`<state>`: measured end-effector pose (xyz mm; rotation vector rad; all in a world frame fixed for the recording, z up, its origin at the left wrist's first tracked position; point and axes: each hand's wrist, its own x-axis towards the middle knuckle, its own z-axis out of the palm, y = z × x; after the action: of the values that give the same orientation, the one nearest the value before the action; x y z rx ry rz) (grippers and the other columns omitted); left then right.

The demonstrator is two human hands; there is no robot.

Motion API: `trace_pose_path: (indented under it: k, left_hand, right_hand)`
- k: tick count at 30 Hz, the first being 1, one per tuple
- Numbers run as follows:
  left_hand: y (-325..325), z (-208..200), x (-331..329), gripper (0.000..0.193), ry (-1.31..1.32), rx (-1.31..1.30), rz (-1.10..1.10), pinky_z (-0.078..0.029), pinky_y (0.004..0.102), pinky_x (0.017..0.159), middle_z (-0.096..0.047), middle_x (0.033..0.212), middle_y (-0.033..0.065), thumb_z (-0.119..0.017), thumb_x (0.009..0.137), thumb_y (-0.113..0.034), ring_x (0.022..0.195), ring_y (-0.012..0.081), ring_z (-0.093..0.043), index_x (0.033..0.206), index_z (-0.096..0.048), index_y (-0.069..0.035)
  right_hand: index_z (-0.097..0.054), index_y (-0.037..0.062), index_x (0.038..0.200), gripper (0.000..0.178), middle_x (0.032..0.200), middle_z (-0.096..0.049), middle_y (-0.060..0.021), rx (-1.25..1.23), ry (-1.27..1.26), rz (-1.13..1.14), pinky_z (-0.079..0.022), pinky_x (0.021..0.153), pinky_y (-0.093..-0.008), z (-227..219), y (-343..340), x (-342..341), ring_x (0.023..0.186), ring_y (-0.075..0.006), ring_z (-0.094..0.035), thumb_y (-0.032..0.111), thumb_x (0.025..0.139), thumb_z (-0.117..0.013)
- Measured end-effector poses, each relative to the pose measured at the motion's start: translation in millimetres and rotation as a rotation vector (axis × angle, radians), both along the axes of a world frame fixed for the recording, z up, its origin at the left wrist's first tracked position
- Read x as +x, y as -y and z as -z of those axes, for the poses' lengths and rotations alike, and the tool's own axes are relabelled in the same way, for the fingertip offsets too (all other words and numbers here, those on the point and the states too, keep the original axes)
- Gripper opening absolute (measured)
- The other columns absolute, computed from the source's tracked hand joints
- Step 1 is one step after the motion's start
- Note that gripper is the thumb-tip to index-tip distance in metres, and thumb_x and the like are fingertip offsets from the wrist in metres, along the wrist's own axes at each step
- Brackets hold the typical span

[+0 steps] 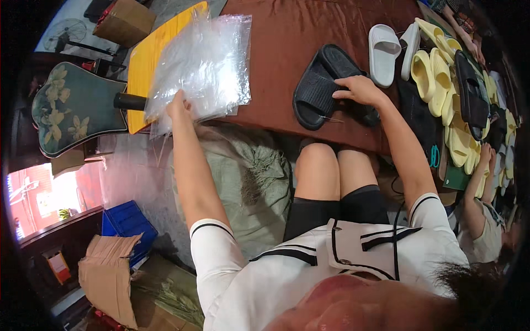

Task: The person trims slippers using scissors, packs pairs of slippers into plastic bags by hand, and sets them aside.

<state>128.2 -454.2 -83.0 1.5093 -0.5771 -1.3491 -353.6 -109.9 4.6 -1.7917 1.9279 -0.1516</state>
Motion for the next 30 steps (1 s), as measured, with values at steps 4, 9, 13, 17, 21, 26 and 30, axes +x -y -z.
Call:
trace_pose_path:
  k: [4, 9, 13, 17, 21, 26, 30]
  left_hand:
    - [1.4, -2.2, 8.3, 0.031, 0.036, -0.031, -0.134, -0.054, 0.043, 0.062, -0.064, 0.104, 0.0158, -0.078, 0.082, -0.001, 0.084, 0.0297, -0.064, 0.108, -0.06, 0.003]
    - [10.3, -0.4, 46.9, 0.026, -0.259, -0.011, -0.047, -0.051, 0.0381, 0.053, -0.064, 0.087, 0.015, -0.072, 0.081, 0.008, 0.074, 0.0291, -0.065, 0.102, -0.057, 0.006]
    - [-47.4, 22.2, -43.9, 0.016, -0.215, -0.023, -0.209, -0.047, 0.037, 0.047, -0.061, 0.076, 0.0155, -0.06, 0.08, 0.017, 0.056, 0.0244, -0.059, 0.087, -0.052, 0.005]
    - [-82.2, 0.2, -23.0, 0.038, -0.097, -0.069, -0.006, -0.047, 0.0373, 0.045, -0.061, 0.076, 0.0136, -0.064, 0.078, 0.02, 0.055, 0.023, -0.059, 0.108, -0.047, 0.008]
    - [-83.6, -9.5, 33.4, 0.05, -0.009, -0.106, 0.086, -0.052, 0.0338, 0.049, -0.066, 0.087, 0.0126, -0.07, 0.078, 0.016, 0.064, 0.0229, -0.066, 0.121, -0.049, 0.0]
    - [-103.7, -23.7, 7.8, 0.037, -0.069, -0.011, 0.086, -0.059, 0.0359, 0.064, -0.07, 0.102, 0.0134, -0.073, 0.086, 0.005, 0.08, 0.026, -0.07, 0.119, -0.056, 0.0]
    - [-113.9, -32.2, -7.5, 0.035, -0.063, 0.01, 0.13, -0.059, 0.0391, 0.069, -0.071, 0.105, 0.0132, -0.071, 0.088, 0.004, 0.086, 0.0257, -0.071, 0.119, -0.055, -0.002]
  right_hand:
    - [-0.068, 0.0083, 0.127, 0.063, 0.116, -0.071, -0.0209, -0.006, -0.02, 0.005, -0.051, 0.091, -0.0499, -1.5, 0.2, 4.4, 0.109, -0.0419, -0.065, 0.06, 0.091, -0.063]
    - [-0.068, 0.0052, 0.121, 0.048, 0.114, -0.069, -0.0225, -0.201, 0.222, -0.045, -0.05, 0.088, -0.0499, 0.9, 6.3, 13.3, 0.109, -0.0429, -0.064, 0.04, 0.087, -0.074]
    - [-0.066, 0.0056, 0.117, 0.041, 0.11, -0.068, -0.0233, -0.17, 0.17, -0.096, -0.049, 0.087, -0.0493, -0.4, -10.5, -16.0, 0.108, -0.0445, -0.062, 0.027, 0.084, -0.078]
    - [-0.062, 0.0051, 0.104, 0.031, 0.093, -0.061, -0.0184, -0.362, 0.114, -0.243, -0.047, 0.078, -0.0471, -56.5, 22.1, 19.2, 0.09, -0.0438, -0.06, 0.015, 0.08, -0.079]
    - [-0.064, 0.0133, 0.11, 0.029, 0.102, -0.06, -0.0113, -0.581, -0.084, -0.418, -0.039, 0.094, -0.0468, -143.5, 85.3, 85.1, 0.107, -0.0333, -0.059, 0.013, 0.083, -0.074]
    - [-0.064, 0.0271, 0.125, 0.036, 0.112, -0.067, -0.0031, -0.663, -0.391, -0.549, -0.031, 0.102, -0.0647, -192.0, 159.6, 165.8, 0.121, -0.0244, -0.06, 0.018, 0.091, -0.067]
    - [-0.063, 0.0287, 0.128, 0.038, 0.12, -0.065, -0.0011, -0.541, -0.541, -0.544, -0.027, 0.109, -0.0717, -176.2, 206.2, 218.2, 0.128, -0.0245, -0.054, 0.026, 0.091, -0.067]
